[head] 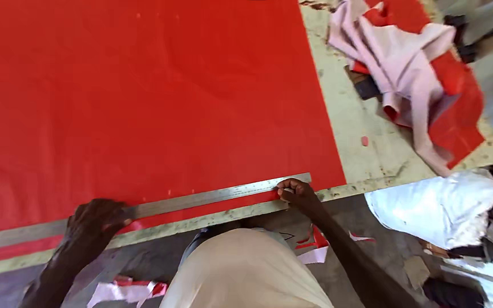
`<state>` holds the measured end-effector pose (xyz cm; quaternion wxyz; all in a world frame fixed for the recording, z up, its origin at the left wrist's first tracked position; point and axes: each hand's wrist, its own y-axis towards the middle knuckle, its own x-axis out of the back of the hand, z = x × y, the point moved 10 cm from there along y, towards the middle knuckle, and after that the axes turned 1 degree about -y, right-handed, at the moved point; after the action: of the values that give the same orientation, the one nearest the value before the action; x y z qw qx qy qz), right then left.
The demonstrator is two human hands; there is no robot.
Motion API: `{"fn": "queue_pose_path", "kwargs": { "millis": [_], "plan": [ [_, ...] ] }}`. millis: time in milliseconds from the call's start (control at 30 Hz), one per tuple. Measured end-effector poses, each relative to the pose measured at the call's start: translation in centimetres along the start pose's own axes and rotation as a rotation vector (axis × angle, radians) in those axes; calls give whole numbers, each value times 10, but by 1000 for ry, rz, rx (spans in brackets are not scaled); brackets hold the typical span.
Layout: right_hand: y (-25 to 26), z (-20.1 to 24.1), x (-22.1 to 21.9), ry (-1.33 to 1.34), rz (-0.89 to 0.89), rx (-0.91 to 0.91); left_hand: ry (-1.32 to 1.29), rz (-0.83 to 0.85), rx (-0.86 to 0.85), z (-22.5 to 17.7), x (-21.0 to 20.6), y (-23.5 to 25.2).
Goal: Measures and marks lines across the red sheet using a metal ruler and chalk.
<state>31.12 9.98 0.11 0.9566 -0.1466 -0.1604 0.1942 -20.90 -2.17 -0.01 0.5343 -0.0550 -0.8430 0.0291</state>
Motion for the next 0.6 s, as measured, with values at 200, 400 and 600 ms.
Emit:
{"fn": "queue_pose_path", "kwargs": {
  "millis": [200, 400, 600],
  "plan": [
    [-27, -26, 114, 39, -402, -27, -26, -36, 2, -1, -2, 5],
    [-26, -35, 131, -53, -531, 115, -54, -43, 56, -20, 9, 3],
    [-21, -58, 123, 30, -598, 110, -47, -10, 77, -13, 6, 8]
  ]
}}
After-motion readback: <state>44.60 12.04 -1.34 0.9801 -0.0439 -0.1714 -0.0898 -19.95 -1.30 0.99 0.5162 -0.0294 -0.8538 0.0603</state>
